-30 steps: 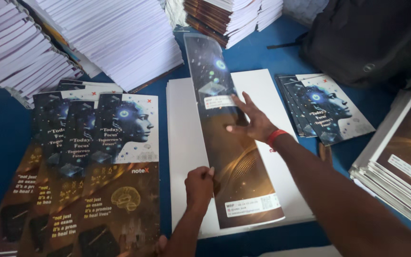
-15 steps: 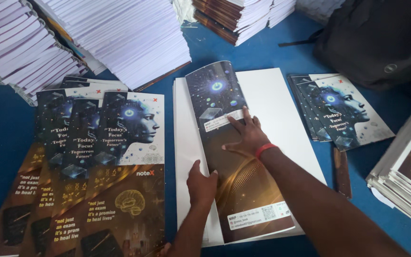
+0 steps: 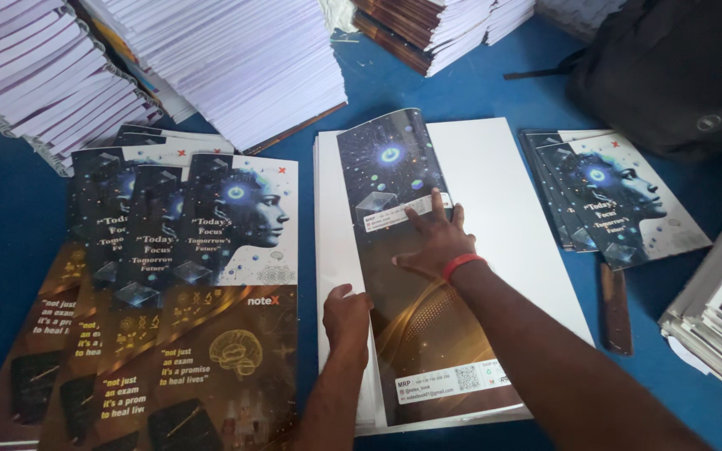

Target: The person sits on the floor and repeatedly places printed covers onto stacks of white paper, then uses a wooden block to press along the spine of each assembled book. The person moves finished books to a side pile and continues the process with new covers.

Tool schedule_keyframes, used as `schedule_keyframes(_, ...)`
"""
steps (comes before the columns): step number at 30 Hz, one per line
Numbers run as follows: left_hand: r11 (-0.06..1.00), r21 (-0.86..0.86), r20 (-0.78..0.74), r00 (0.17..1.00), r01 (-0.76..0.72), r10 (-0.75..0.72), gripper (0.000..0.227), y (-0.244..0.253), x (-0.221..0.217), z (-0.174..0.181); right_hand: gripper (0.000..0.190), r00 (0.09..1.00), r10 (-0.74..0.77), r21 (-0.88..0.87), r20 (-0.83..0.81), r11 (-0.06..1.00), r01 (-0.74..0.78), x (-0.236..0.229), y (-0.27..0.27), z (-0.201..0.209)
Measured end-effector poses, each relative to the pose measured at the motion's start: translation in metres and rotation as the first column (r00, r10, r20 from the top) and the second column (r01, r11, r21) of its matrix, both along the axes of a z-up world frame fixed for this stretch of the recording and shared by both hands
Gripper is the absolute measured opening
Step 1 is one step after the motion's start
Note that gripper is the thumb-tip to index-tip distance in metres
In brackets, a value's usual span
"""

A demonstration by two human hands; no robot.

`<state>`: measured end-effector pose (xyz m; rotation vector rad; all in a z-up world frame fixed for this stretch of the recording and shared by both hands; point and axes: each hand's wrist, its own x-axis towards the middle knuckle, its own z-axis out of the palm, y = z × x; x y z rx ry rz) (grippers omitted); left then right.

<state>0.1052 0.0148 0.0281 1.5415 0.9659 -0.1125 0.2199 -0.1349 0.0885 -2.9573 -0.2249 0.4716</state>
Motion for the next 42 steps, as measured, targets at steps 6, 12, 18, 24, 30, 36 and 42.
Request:
schedule_keyframes(6, 1.0, -0.002, 0.013, 1.0, 0.013, -0.013, 0.057, 0.0, -0.001, 0.0, 0.108, 1.0, -0.017, -0.023, 0.007, 1.0, 0.017, -0.004, 0.008, 0.002)
schedule_keyframes(12, 1.0, -0.002, 0.017, 1.0, 0.003, -0.003, 0.057, -0.001, 0.0, -0.005, 0.108, 1.0, -0.027, -0.055, -0.009, 0.998, 0.026, -0.003, 0.012, 0.001)
schedule_keyframes(18, 0.998, 0.06, -0.024, 1.0, 0.021, -0.02, 0.058, 0.0, 0.002, -0.005, 0.108, 1.0, -0.021, -0.078, -0.016, 0.997, 0.019, -0.003, 0.015, 0.001)
schedule_keyframes(24, 0.998, 0.041, -0.064, 0.997, 0.052, -0.049, 0.062, 0.001, 0.001, 0.001, 0.108, 1.0, -0.01, -0.107, -0.024, 0.994, 0.007, -0.005, 0.017, 0.002)
schedule_keyframes(30, 0.997, 0.058, -0.04, 0.998, 0.057, -0.055, 0.062, 0.001, 0.0, 0.002, 0.106, 1.0, -0.011, -0.107, -0.025, 0.994, 0.008, -0.008, 0.02, 0.004)
schedule_keyframes(36, 0.997, 0.056, -0.002, 0.999, 0.052, -0.052, 0.059, -0.001, 0.0, -0.003, 0.106, 0.999, -0.018, -0.105, -0.031, 0.994, 0.015, -0.009, 0.022, 0.005)
schedule_keyframes(42, 0.9, 0.327, -0.007, 0.953, 0.288, -0.303, 0.043, -0.006, -0.013, 0.03, 0.105, 0.999, -0.028, -0.063, -0.022, 0.998, 0.027, -0.008, 0.019, 0.002)
